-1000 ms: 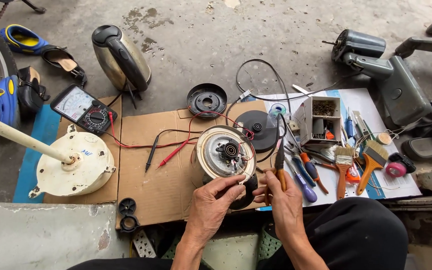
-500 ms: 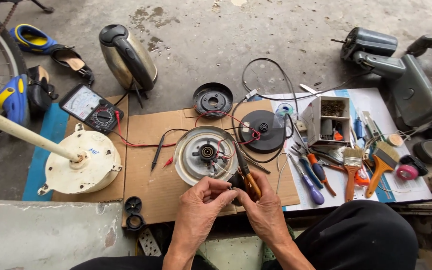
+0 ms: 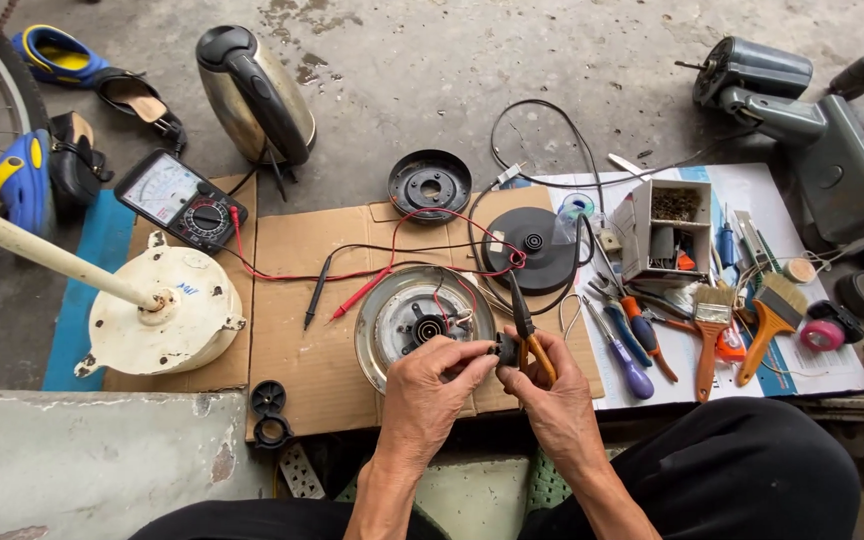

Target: The person sits on the floor and works on the internal wiring of a disassembled electric kettle base. They use a multimeter to test connections and pliers to strip and adjust wires on the heating element.

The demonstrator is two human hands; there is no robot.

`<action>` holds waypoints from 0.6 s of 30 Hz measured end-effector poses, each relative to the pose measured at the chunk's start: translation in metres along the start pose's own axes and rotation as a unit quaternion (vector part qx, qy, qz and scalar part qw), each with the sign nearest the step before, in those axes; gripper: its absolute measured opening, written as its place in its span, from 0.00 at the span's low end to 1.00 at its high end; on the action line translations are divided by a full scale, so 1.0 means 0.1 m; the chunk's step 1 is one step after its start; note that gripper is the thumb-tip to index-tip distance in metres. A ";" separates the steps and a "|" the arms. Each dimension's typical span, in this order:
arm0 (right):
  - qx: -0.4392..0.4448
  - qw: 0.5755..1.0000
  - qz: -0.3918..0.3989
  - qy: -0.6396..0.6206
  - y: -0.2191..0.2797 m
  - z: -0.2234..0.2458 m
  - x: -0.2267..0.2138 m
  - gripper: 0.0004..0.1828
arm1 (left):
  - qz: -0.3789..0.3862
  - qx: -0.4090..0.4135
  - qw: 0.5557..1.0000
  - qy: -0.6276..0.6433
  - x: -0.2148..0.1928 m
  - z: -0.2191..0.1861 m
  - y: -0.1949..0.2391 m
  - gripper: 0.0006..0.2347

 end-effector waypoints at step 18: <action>0.175 0.973 0.084 -0.123 0.62 -0.29 -0.43 0.24 | -0.009 -0.015 0.999 0.041 -0.02 -0.13 0.02 0.06</action>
Point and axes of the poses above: each hand's wrist, its own y-axis away from the middle knuckle, its own x-axis out of the palm, z = x × y, the point moved 5 cm from there along -y, towards the middle knuckle
